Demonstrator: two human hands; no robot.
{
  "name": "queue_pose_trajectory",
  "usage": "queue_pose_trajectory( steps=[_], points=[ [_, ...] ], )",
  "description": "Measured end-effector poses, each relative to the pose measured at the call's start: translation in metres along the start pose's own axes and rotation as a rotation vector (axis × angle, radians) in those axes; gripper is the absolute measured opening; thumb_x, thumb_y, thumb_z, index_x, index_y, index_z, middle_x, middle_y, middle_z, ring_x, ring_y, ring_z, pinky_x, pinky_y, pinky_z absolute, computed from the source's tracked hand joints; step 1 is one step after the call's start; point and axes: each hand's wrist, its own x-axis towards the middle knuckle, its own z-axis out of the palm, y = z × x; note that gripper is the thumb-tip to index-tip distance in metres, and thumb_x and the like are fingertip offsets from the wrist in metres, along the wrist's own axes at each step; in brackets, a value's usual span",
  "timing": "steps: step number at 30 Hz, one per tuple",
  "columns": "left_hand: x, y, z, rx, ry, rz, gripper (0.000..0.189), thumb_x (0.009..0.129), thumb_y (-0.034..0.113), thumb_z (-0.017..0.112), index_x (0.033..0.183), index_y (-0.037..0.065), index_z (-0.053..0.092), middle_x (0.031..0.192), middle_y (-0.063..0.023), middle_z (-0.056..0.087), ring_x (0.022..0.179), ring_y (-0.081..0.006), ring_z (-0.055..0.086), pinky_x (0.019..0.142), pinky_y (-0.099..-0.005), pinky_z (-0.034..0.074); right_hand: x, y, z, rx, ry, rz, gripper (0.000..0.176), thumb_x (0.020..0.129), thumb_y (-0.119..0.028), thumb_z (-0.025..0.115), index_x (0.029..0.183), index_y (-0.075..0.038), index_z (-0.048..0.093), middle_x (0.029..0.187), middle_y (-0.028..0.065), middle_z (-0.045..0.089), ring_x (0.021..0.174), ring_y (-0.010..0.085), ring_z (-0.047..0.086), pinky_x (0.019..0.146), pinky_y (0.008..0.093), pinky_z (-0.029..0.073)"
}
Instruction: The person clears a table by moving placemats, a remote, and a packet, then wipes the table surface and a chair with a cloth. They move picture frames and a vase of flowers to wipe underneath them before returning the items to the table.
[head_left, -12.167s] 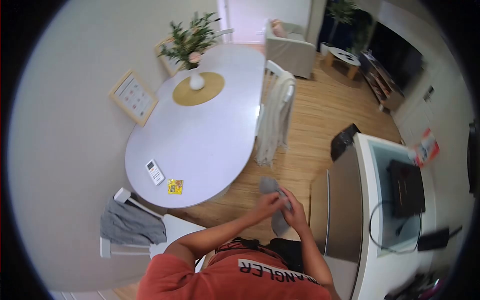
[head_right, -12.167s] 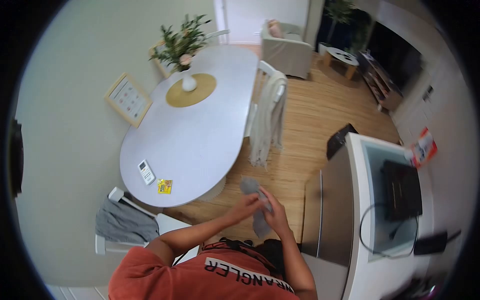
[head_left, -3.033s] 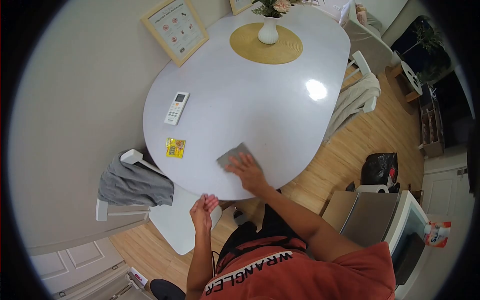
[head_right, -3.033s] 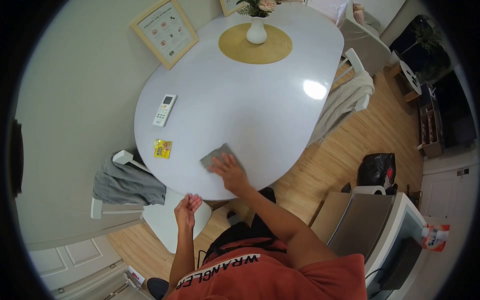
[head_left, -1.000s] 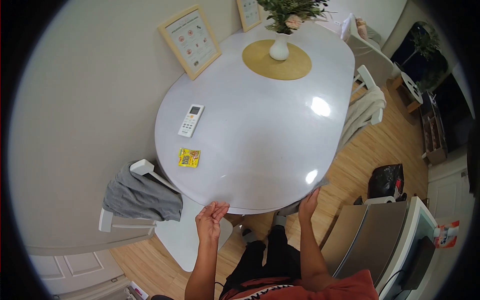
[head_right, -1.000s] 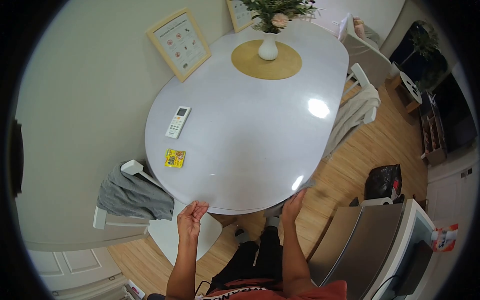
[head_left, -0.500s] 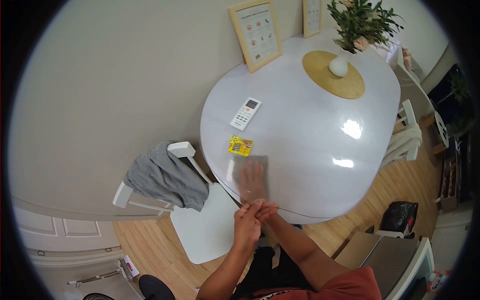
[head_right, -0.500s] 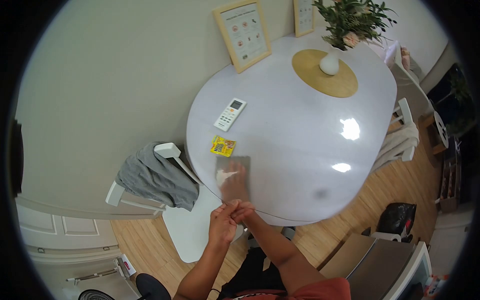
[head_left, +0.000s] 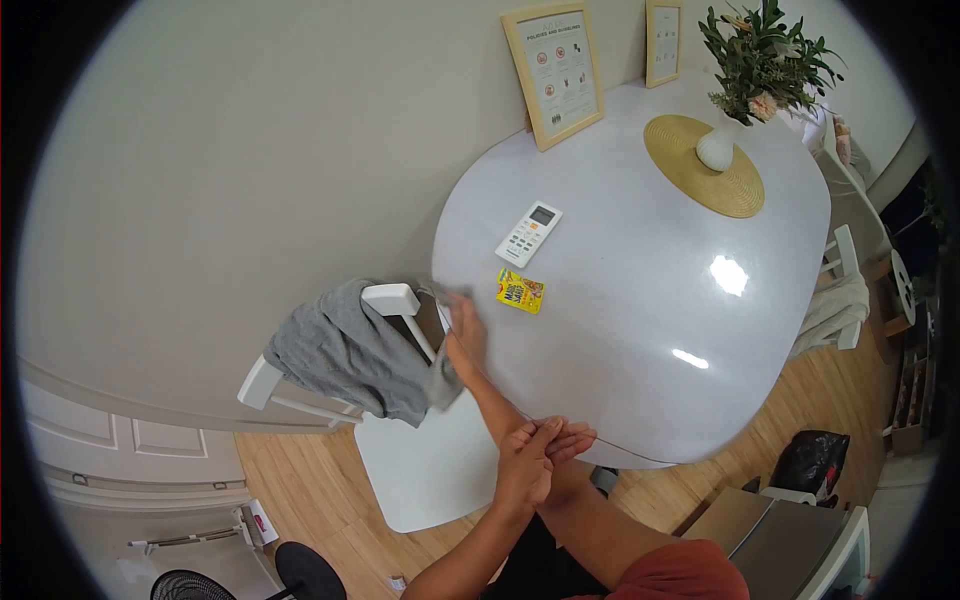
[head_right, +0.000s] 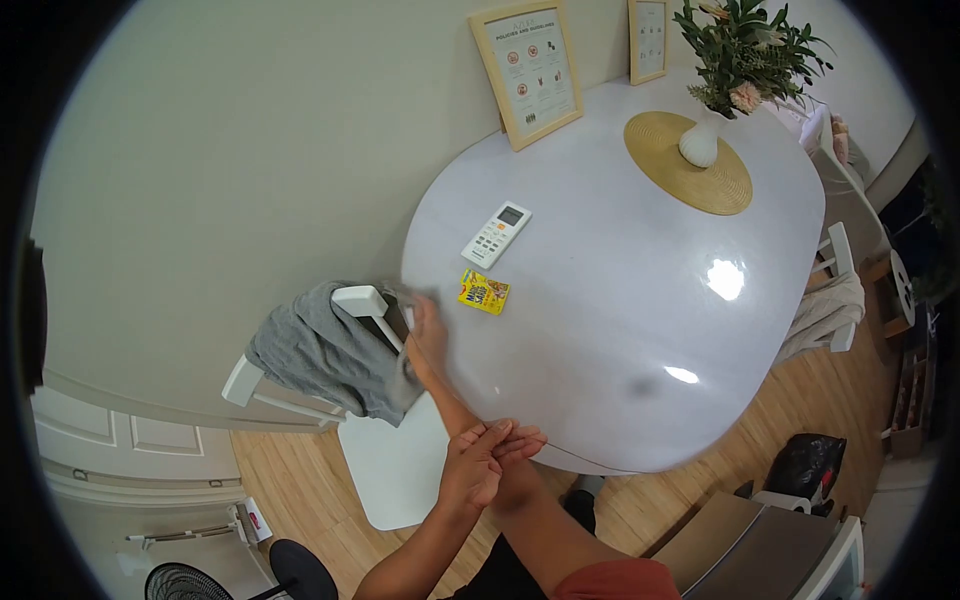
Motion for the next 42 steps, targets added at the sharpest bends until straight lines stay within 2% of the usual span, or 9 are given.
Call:
queue_pose_trajectory(
  steps=[3,6,12,19,21,25,33,36,42],
  points=[
    [0.002,-0.003,-0.004,0.021,0.002,0.023,0.019,0.093,0.009,0.054,0.094,-0.010,0.054,0.095,-0.0266,0.064,0.090,-0.0369,0.066,0.083,-0.0396,0.056,-0.003,-0.016,0.005,1.547,0.287,0.898,0.031,0.098,-0.017,0.040,0.126,-0.007,0.048,0.122,0.0102,0.055,0.107,0.0275,0.057,0.094,0.0413,0.046],
    [0.001,-0.005,-0.004,0.015,0.024,0.031,0.018,0.092,0.009,0.054,0.094,-0.010,0.054,0.095,-0.0266,0.064,0.091,-0.0365,0.066,0.083,-0.0391,0.056,0.001,-0.005,0.003,1.944,0.317,0.752,0.036,0.098,-0.019,0.041,0.131,-0.006,0.043,0.123,0.0100,0.054,0.112,0.0267,0.054,0.100,0.0419,0.042],
    [-0.003,-0.006,-0.005,0.012,0.039,0.028,0.017,0.092,0.007,0.055,0.093,-0.009,0.054,0.094,-0.0276,0.063,0.090,-0.0373,0.066,0.083,-0.0386,0.056,0.032,0.012,-0.011,2.068,0.310,0.315,0.038,0.100,-0.023,0.035,0.130,-0.004,0.046,0.132,0.0128,0.048,0.124,0.0272,0.044,0.108,0.0422,0.032],
    [-0.001,-0.016,-0.015,-0.019,0.067,0.032,0.016,0.091,0.007,0.056,0.089,-0.008,0.055,0.093,-0.0279,0.063,0.090,-0.0377,0.066,0.081,-0.0389,0.057,0.015,0.001,-0.038,2.031,0.256,0.399,0.038,0.097,-0.018,0.034,0.131,-0.003,0.045,0.132,0.0124,0.049,0.123,0.0263,0.046,0.107,0.0412,0.034],
    [-0.002,-0.016,-0.016,0.002,0.059,0.057,0.015,0.090,0.007,0.057,0.088,-0.008,0.055,0.094,-0.0278,0.064,0.089,-0.0377,0.066,0.081,-0.0401,0.056,0.023,0.017,-0.032,1.723,0.247,0.243,0.040,0.097,-0.023,0.035,0.131,-0.003,0.044,0.132,0.0139,0.048,0.123,0.0279,0.046,0.106,0.0412,0.035],
    [-0.002,-0.015,-0.016,0.018,0.061,0.050,0.015,0.090,0.007,0.056,0.089,-0.009,0.055,0.093,-0.0276,0.064,0.089,-0.0377,0.066,0.082,-0.0409,0.056,0.038,0.026,-0.026,2.091,0.248,0.317,0.044,0.097,-0.029,0.035,0.130,-0.001,0.044,0.134,0.0167,0.046,0.124,0.0312,0.044,0.105,0.0479,0.035],
    [0.004,-0.024,-0.024,-0.022,0.096,0.061,0.016,0.088,0.006,0.058,0.089,-0.011,0.056,0.090,-0.0274,0.064,0.085,-0.0366,0.067,0.080,-0.0405,0.057,-0.046,-0.024,-0.099,2.217,-0.347,0.440,0.078,0.093,-0.061,0.028,0.143,-0.002,0.022,0.145,0.0198,0.031,0.130,0.0403,0.035,0.104,0.0605,0.030],
    [0.005,-0.025,-0.023,0.033,0.083,0.098,0.017,0.088,0.006,0.058,0.091,-0.011,0.056,0.090,-0.0272,0.064,0.082,-0.0361,0.067,0.078,-0.0399,0.057,-0.086,-0.019,-0.131,2.280,-0.260,0.591,0.084,0.090,-0.065,0.029,0.144,-0.002,0.020,0.146,0.0200,0.029,0.132,0.0426,0.030,0.104,0.0599,0.029],
    [0.012,-0.031,-0.035,0.114,0.085,0.093,0.018,0.087,0.006,0.061,0.090,-0.010,0.055,0.086,-0.0250,0.064,0.078,-0.0349,0.067,0.073,-0.0404,0.059,-0.159,-0.011,-0.241,1.938,0.167,0.467,0.078,0.092,-0.061,0.032,0.142,-0.002,0.025,0.143,0.0194,0.034,0.129,0.0400,0.035,0.105,0.0584,0.030]
  ],
)
